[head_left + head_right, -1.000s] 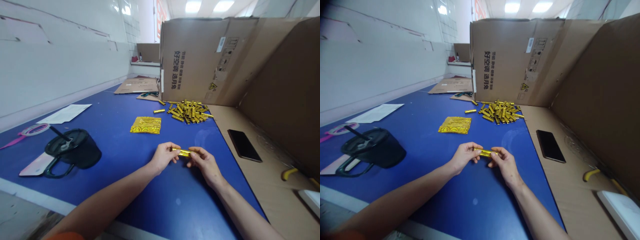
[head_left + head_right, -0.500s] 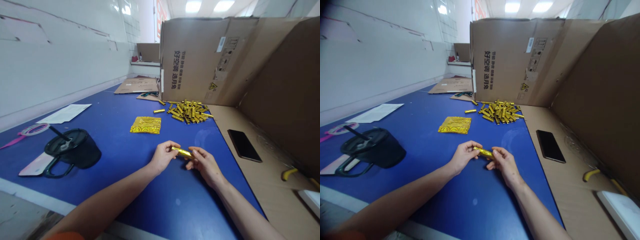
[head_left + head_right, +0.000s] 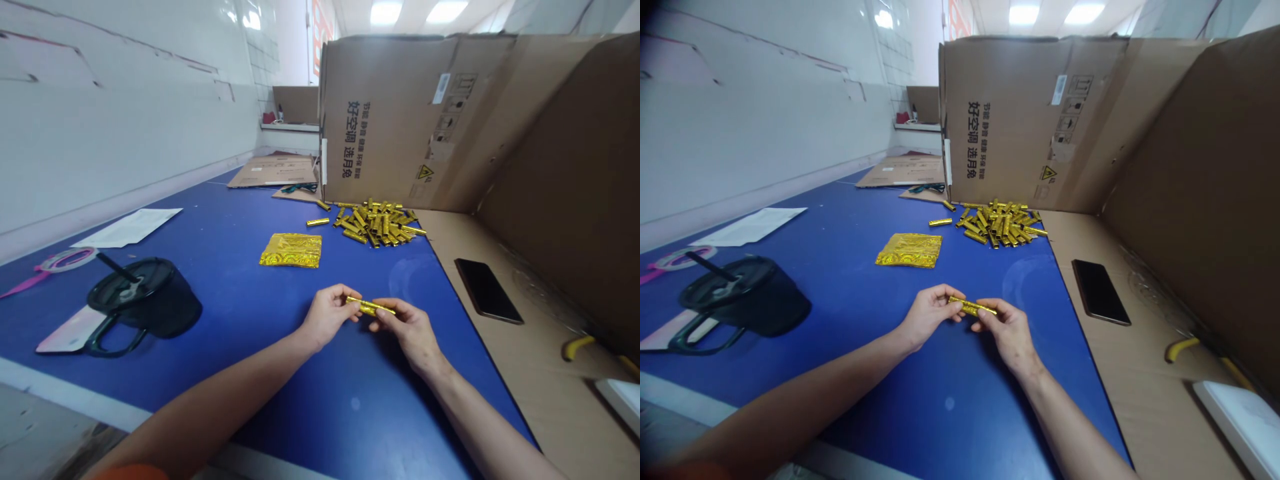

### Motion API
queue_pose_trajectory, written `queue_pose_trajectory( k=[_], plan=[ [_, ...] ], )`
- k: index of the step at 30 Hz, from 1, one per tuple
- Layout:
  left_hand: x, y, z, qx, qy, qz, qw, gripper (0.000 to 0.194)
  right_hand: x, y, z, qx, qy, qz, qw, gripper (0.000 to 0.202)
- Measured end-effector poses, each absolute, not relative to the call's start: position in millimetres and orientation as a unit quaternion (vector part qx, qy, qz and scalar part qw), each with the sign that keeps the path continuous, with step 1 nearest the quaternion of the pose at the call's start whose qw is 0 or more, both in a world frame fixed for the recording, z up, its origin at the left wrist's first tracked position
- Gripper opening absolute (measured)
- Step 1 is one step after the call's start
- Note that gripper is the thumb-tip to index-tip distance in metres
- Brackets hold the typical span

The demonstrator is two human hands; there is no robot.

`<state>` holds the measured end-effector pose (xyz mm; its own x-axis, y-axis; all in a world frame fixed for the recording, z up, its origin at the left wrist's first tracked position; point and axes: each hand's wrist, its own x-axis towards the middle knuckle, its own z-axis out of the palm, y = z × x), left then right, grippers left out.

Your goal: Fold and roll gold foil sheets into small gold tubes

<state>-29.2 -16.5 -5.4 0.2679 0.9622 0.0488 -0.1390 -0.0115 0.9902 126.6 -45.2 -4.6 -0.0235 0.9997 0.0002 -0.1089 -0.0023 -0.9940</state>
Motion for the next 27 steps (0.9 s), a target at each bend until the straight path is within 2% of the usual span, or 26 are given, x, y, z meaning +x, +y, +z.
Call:
queue_pose_trajectory(
  k=[11,15,19,21,25,27],
  plan=[
    [-31,-11,-2,0.520,0.385,0.527,0.550,0.017,134,-39,-10,-0.478,-0.439,0.537,0.539,0.036],
    [-35,-6,-8,0.574,0.380,0.596,0.414,0.013,137,-35,-14,-0.503,-0.433,0.502,0.555,0.038],
    [-36,-6,-9,0.604,0.377,0.638,0.295,0.008,137,-33,-17,-0.518,-0.466,0.478,0.534,0.034],
    [-33,-5,-7,0.603,0.401,0.621,0.299,0.008,136,-33,-17,-0.519,-0.482,0.474,0.523,0.030],
    [-19,6,2,0.561,0.467,0.552,0.404,0.012,134,-34,-14,-0.514,-0.495,0.471,0.519,0.027],
    [-8,18,7,0.557,0.469,0.541,0.421,0.011,134,-34,-14,-0.512,-0.498,0.470,0.518,0.026]
  ],
)
